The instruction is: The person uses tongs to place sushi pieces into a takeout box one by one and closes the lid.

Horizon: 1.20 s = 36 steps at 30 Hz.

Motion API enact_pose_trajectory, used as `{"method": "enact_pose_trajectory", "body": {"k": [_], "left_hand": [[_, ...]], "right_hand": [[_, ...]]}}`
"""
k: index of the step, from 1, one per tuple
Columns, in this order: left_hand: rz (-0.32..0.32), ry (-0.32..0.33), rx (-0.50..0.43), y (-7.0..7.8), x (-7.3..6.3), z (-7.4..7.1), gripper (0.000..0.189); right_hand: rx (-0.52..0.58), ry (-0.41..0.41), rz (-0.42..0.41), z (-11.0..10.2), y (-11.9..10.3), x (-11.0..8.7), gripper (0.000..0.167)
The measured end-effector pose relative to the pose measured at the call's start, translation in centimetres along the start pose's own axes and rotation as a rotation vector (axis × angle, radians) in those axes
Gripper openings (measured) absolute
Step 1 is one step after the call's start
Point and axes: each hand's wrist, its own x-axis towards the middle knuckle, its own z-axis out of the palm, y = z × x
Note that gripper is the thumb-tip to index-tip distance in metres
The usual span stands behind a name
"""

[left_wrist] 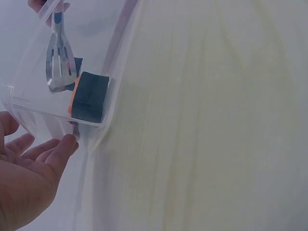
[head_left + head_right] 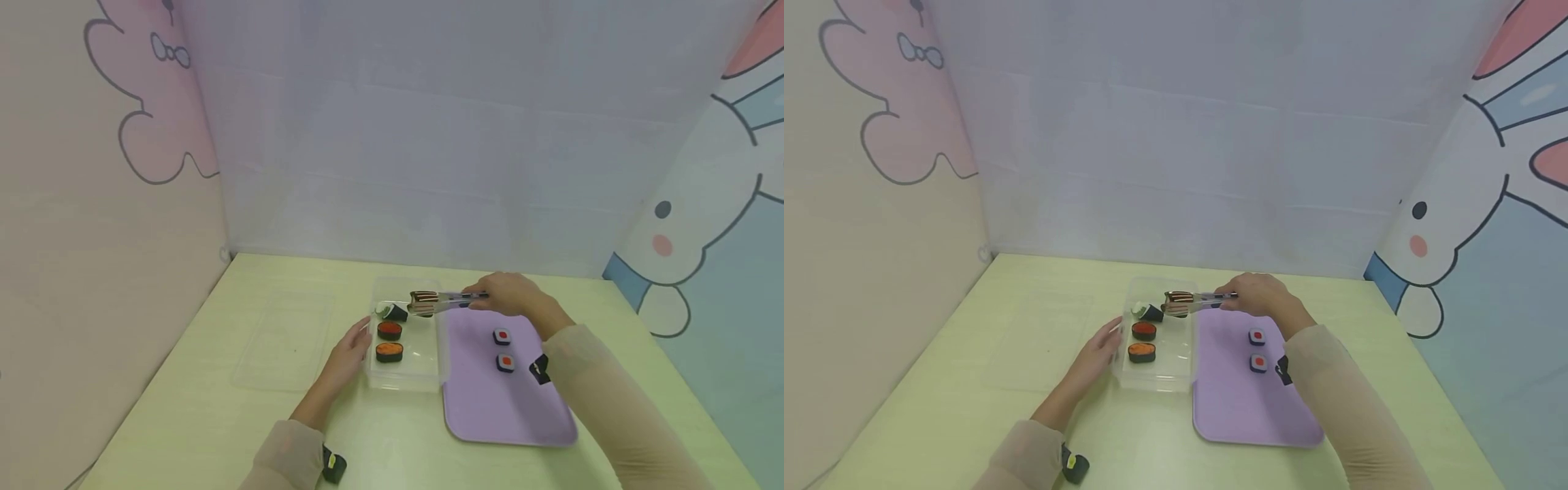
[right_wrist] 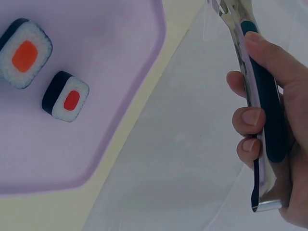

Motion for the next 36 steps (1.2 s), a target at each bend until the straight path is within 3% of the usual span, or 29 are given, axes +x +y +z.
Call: {"method": "enact_pose_trajectory", "body": {"k": [12, 19, 25, 36], "left_hand": [[0.009, -0.004, -0.006, -0.1, 0.0, 0.0, 0.046], [-0.012, -0.009, 0.000, 0.1, 0.0, 0.0, 0.046], [-0.013, -0.002, 0.002, 0.1, -0.1, -0.2, 0.046], [-0.009, -0.005, 0.037, 0.4, -0.1, -0.2, 0.046]], "right_hand": [[-0.012, 0.005, -0.005, -0.9, 0.3, -1.1, 0.042], [0.078, 0.078, 0.030, -1.2, 1.5, -4.6, 0.044], [0.176, 0.140, 0.071, -0.2, 3.2, -7.7, 0.046], [0.185, 0.094, 0.192, 2.7, 7.4, -12.5, 0.053]]}}
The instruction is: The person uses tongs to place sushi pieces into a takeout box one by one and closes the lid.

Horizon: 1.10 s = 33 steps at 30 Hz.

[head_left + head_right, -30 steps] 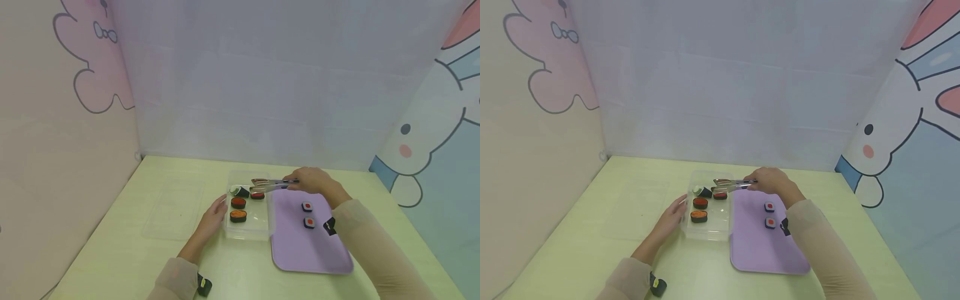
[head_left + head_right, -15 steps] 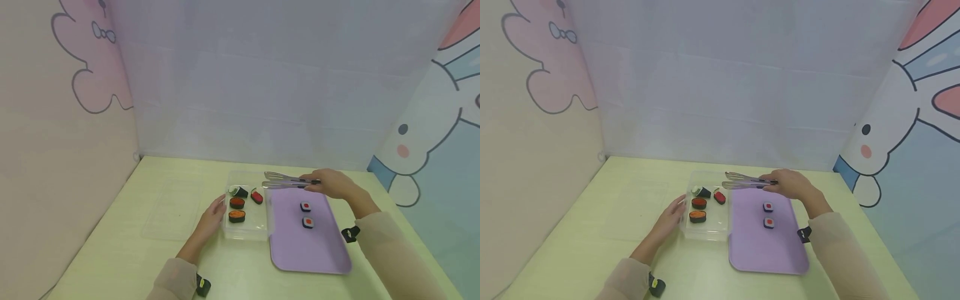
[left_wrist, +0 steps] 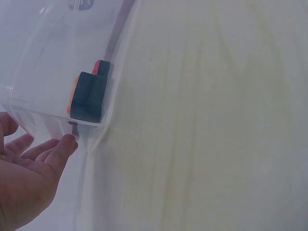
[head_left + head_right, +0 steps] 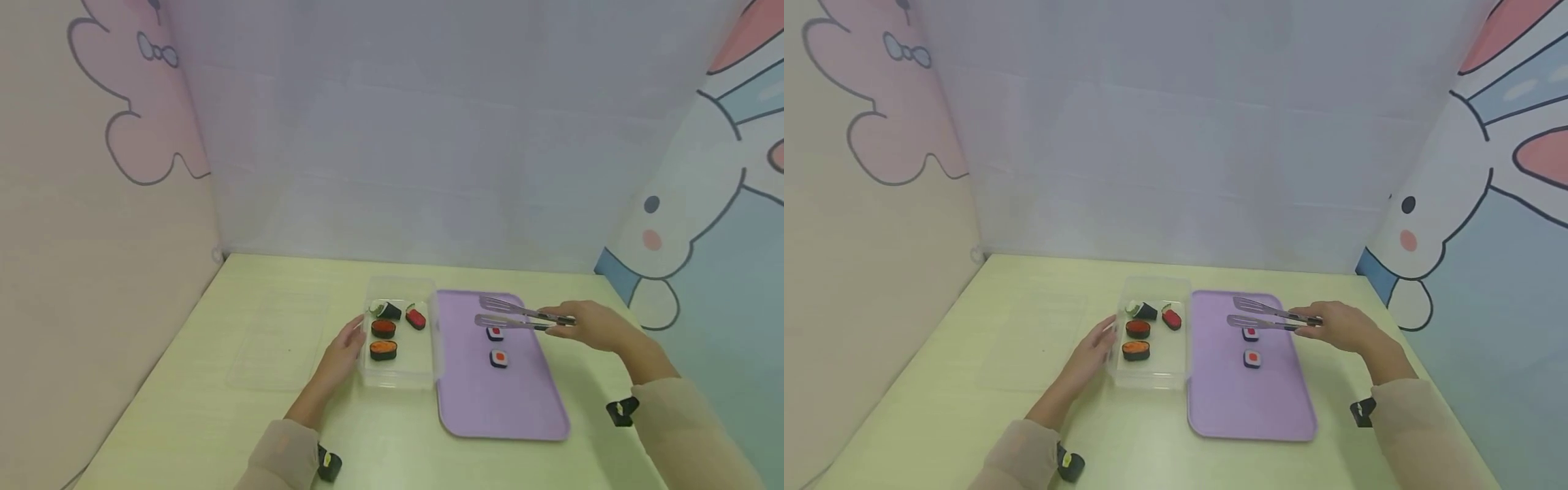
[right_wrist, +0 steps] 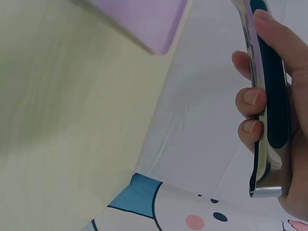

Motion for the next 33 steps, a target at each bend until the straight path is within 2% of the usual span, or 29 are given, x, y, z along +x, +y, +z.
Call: {"method": "enact_pose_trajectory", "body": {"k": [7, 12, 18, 26, 30, 33], "left_hand": [[-0.001, 0.004, -0.007, 0.1, 0.0, -0.2, 0.047], [-0.002, -0.003, -0.020, 0.3, -0.1, -0.1, 0.047], [0.003, -0.004, -0.013, 0.0, 0.0, 0.0, 0.046], [0.028, 0.002, -0.027, 0.2, 0.0, -0.2, 0.047], [0.040, -0.001, -0.002, 0.3, -0.2, -0.2, 0.048], [0.014, -0.011, -0.007, 0.4, -0.3, -0.2, 0.048]], "right_hand": [[-0.028, -0.052, -0.026, 1.1, 2.1, -0.4, 0.050], [-0.049, -0.047, -0.053, 1.7, 2.4, -0.1, 0.046], [0.002, -0.026, -0.059, 2.2, 2.1, 0.4, 0.046], [0.020, 0.046, -0.078, 1.0, -0.6, 1.4, 0.043], [0.011, 0.074, -0.104, 0.6, -2.4, 2.0, 0.046], [0.007, 0.076, -0.132, 0.5, -3.9, 2.6, 0.046]]}}
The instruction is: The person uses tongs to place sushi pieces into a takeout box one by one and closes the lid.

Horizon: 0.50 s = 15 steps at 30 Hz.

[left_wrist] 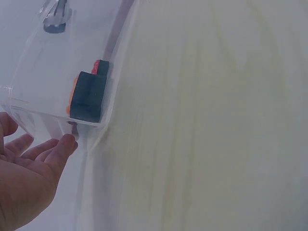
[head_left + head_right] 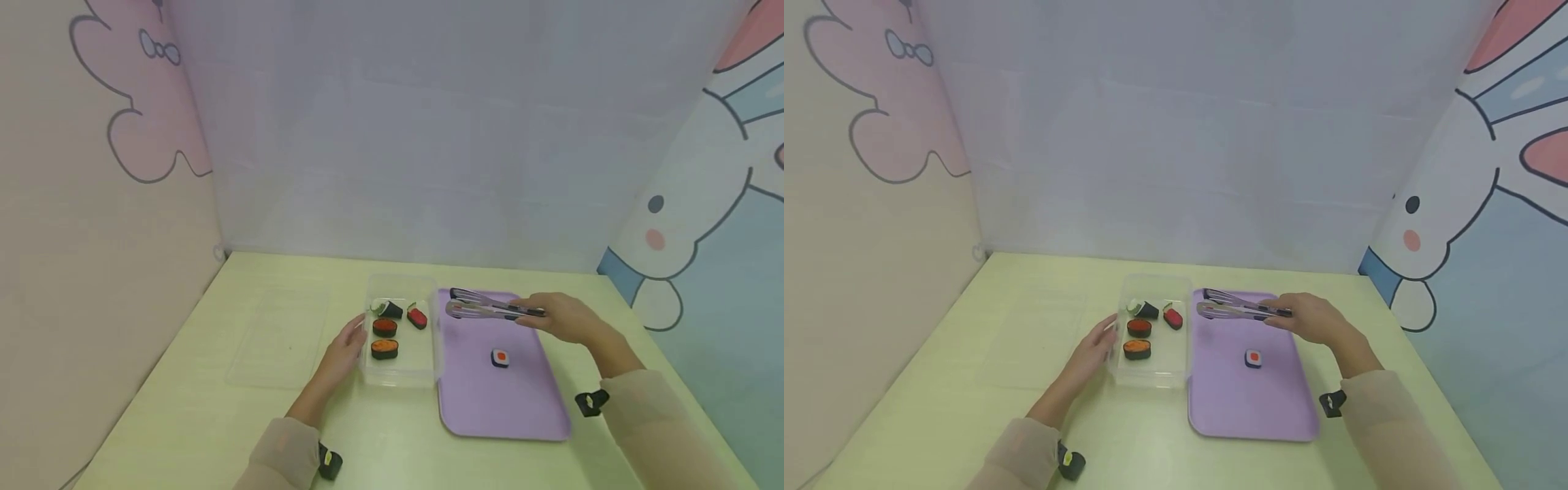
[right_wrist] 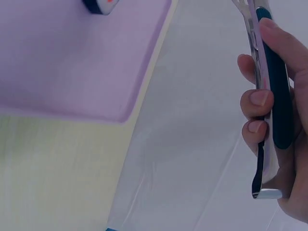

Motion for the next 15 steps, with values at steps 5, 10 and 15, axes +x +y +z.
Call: {"method": "enact_pose_trajectory", "body": {"k": [5, 10, 15], "left_hand": [[-0.032, -0.005, -0.005, -0.2, 0.1, 0.1, 0.047], [-0.043, 0.003, -0.007, -0.2, 0.2, 0.1, 0.046], [-0.036, 0.010, -0.011, -0.4, 0.4, 0.2, 0.046]], "right_hand": [[0.012, -0.010, -0.063, 0.2, -2.4, 1.5, 0.042], [-0.009, -0.033, -0.125, 1.0, -4.0, 3.1, 0.039], [-0.061, -0.044, -0.180, 1.9, -4.6, 4.4, 0.037]]}}
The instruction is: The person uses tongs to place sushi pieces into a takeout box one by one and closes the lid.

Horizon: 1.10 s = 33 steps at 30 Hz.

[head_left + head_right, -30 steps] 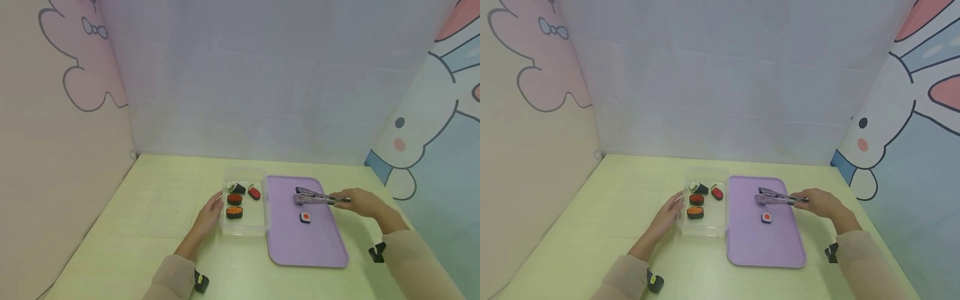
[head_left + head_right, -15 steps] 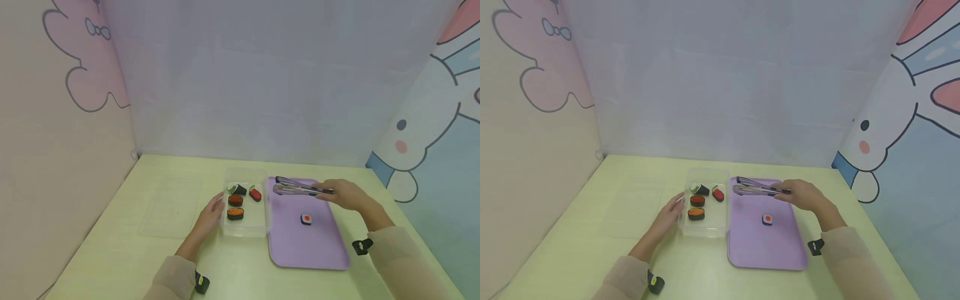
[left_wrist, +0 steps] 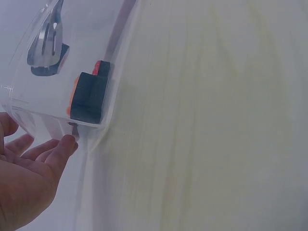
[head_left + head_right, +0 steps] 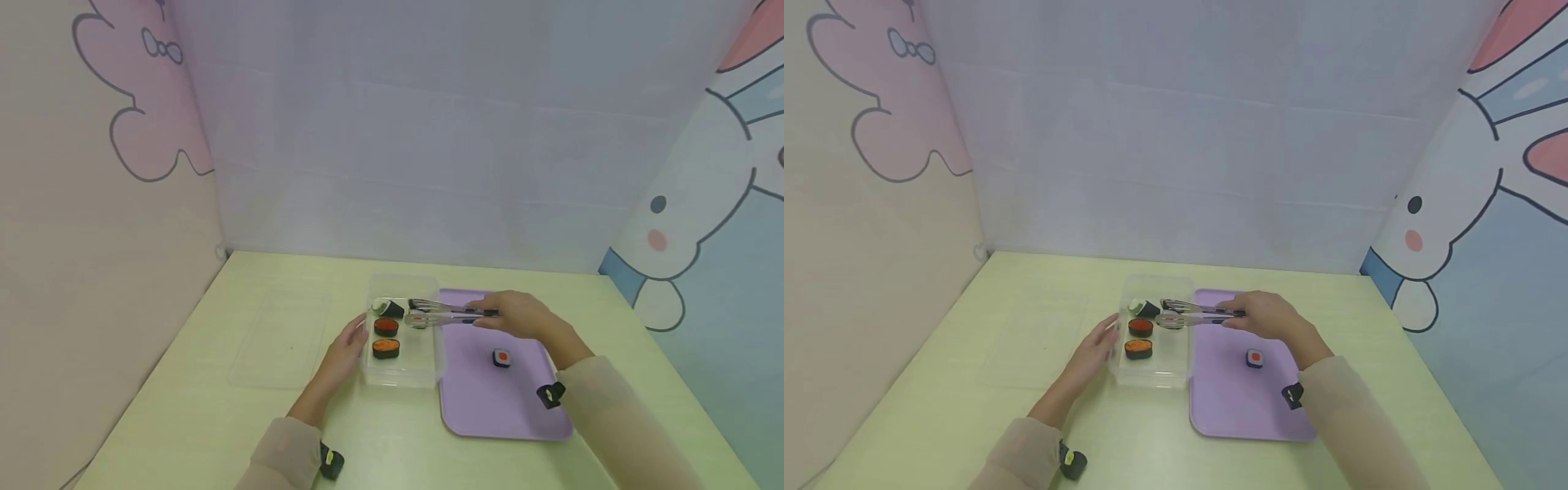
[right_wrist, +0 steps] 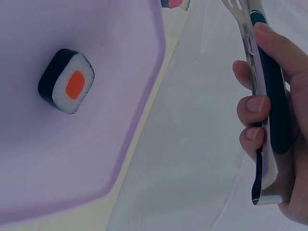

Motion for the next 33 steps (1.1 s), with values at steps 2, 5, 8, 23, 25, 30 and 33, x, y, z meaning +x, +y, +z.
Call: {"method": "enact_pose_trajectory", "body": {"k": [2, 5, 8, 23, 25, 30, 33], "left_hand": [[0.004, -0.004, 0.001, -0.1, 0.0, 0.1, 0.046], [0.008, -0.012, 0.006, -0.2, 0.0, 0.2, 0.046], [0.012, -0.008, 0.010, -0.2, 0.0, 0.3, 0.046], [0.011, -0.010, -0.026, -0.2, 0.0, 0.3, 0.046], [0.012, -0.011, -0.029, -0.2, 0.0, 0.3, 0.046], [0.013, -0.003, -0.029, -0.3, 0.1, 0.1, 0.046], [0.011, -0.001, -0.022, -0.3, 0.1, 0.0, 0.046]], "right_hand": [[-0.011, -0.014, 0.004, 0.2, 0.0, 0.3, 0.037], [-0.028, -0.039, 0.019, 0.4, 0.0, 0.5, 0.038], [-0.047, -0.051, 0.009, 0.3, -0.1, 0.6, 0.038], [-0.048, -0.039, 0.059, -0.8, -0.2, -0.8, 0.039], [-0.034, -0.023, 0.078, -1.0, 0.1, -1.8, 0.039], [-0.013, 0.004, 0.134, -1.8, 0.8, -4.2, 0.041], [0.005, 0.006, 0.179, -2.2, 1.3, -5.7, 0.042]]}}
